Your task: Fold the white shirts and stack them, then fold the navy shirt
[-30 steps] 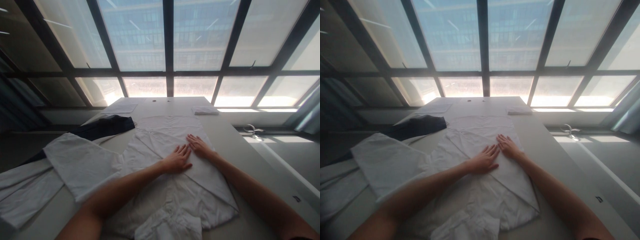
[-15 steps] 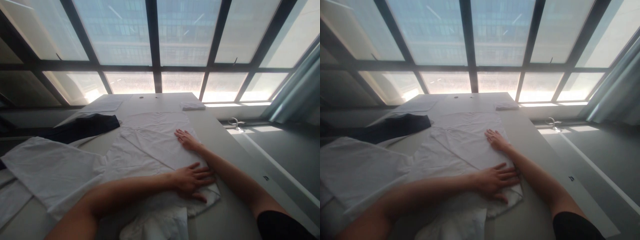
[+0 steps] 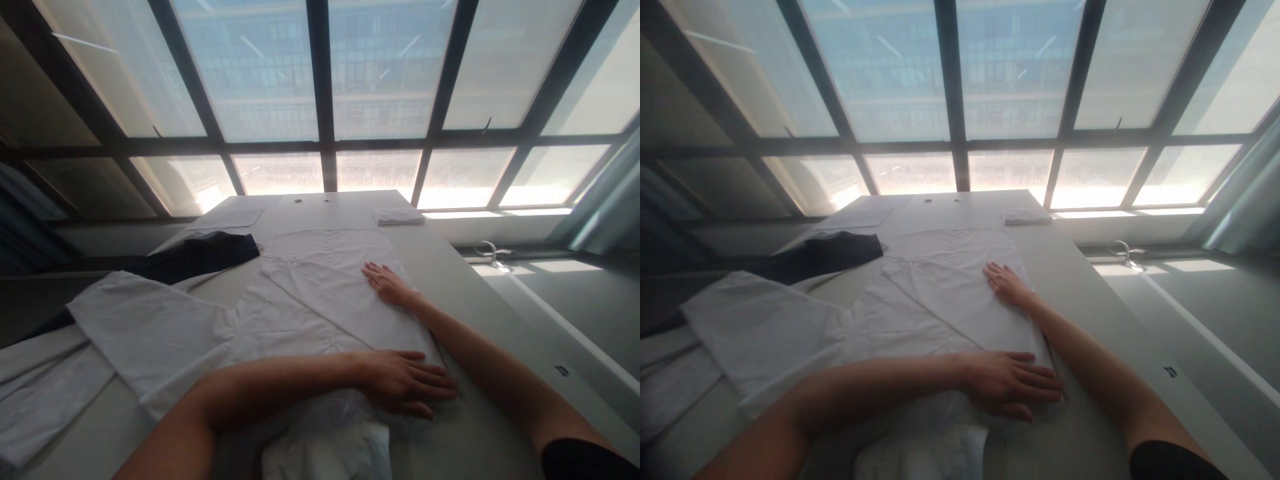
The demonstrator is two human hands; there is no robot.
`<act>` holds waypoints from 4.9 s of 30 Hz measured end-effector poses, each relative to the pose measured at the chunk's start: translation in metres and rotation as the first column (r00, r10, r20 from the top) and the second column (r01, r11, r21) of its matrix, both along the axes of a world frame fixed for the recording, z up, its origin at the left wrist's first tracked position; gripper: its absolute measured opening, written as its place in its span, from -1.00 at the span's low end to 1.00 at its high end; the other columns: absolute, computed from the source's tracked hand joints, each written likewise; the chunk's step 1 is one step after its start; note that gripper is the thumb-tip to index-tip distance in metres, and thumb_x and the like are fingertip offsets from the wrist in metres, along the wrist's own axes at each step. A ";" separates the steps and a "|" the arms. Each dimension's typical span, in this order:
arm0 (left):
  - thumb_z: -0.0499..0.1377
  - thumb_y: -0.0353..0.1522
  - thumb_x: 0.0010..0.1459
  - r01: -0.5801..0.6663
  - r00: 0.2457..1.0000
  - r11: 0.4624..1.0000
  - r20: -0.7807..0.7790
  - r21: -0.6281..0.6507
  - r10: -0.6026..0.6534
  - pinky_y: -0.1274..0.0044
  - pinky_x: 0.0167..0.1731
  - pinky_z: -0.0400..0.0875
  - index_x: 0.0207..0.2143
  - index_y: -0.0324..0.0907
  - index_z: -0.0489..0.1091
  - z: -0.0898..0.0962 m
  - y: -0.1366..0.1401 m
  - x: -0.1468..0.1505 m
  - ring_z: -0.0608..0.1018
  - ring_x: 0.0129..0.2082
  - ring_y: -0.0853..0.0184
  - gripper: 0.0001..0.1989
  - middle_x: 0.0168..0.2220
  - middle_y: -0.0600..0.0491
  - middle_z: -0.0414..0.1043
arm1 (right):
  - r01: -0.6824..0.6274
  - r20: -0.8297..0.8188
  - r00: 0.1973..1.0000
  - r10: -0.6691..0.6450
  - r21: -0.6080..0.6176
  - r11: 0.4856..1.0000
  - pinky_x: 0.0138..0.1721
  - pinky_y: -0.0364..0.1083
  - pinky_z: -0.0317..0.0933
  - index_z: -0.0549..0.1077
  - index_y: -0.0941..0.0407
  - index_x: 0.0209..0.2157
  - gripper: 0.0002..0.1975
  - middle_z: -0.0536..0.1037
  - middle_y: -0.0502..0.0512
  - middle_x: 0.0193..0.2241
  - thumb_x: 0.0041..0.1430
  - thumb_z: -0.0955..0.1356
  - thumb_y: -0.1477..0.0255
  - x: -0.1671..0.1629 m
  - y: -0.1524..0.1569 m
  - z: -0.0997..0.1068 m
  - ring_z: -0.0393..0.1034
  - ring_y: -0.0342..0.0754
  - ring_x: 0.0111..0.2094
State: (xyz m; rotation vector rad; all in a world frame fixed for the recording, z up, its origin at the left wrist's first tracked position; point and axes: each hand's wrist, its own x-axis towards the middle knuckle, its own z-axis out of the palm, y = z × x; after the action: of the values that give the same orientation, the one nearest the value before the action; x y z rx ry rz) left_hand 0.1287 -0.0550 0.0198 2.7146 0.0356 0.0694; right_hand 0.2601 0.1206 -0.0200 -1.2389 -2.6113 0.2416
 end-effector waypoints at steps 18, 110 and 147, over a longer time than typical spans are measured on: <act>-0.30 -0.03 0.44 -0.851 0.361 0.391 -0.149 0.351 0.920 0.12 0.34 -0.25 0.46 -0.07 -0.17 -0.014 0.154 -0.232 -0.21 0.45 0.12 -0.36 0.48 0.00 -0.32 | -0.004 0.033 0.999 0.004 0.001 1.000 0.37 0.17 -0.20 0.15 0.19 0.37 -0.43 0.06 0.23 0.40 0.43 0.04 0.33 0.000 0.001 -0.006 -0.14 0.05 0.42; -0.25 -0.02 0.39 -0.916 -0.003 0.020 -0.057 0.400 0.998 0.17 0.33 -0.09 0.42 -0.16 -0.01 -0.027 0.197 -0.239 -0.03 0.43 0.07 -0.32 0.46 -0.13 -0.16 | 0.398 0.054 0.913 -0.404 0.095 0.912 0.30 0.20 -0.02 0.11 0.26 0.37 -0.26 0.20 0.42 0.33 0.37 0.05 0.06 0.048 -0.013 -0.022 0.04 0.25 0.36; -0.21 -0.19 0.46 -0.934 0.017 0.001 0.042 0.356 0.999 0.13 0.32 -0.04 0.39 -0.11 0.09 -0.033 0.196 -0.240 0.06 0.40 0.06 -0.46 0.43 -0.05 -0.02 | 0.287 0.172 0.946 -0.276 -0.043 0.957 0.36 0.19 -0.28 -0.01 0.18 0.42 -0.34 -0.10 0.24 0.44 0.44 -0.01 0.14 -0.016 0.129 -0.001 -0.25 0.09 0.43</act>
State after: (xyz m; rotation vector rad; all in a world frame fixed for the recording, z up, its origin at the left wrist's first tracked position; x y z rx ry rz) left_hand -0.1114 0.1413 -0.0135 2.2374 2.2314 0.1770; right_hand 0.2445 0.2499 -0.0214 -1.7019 -2.5320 0.1817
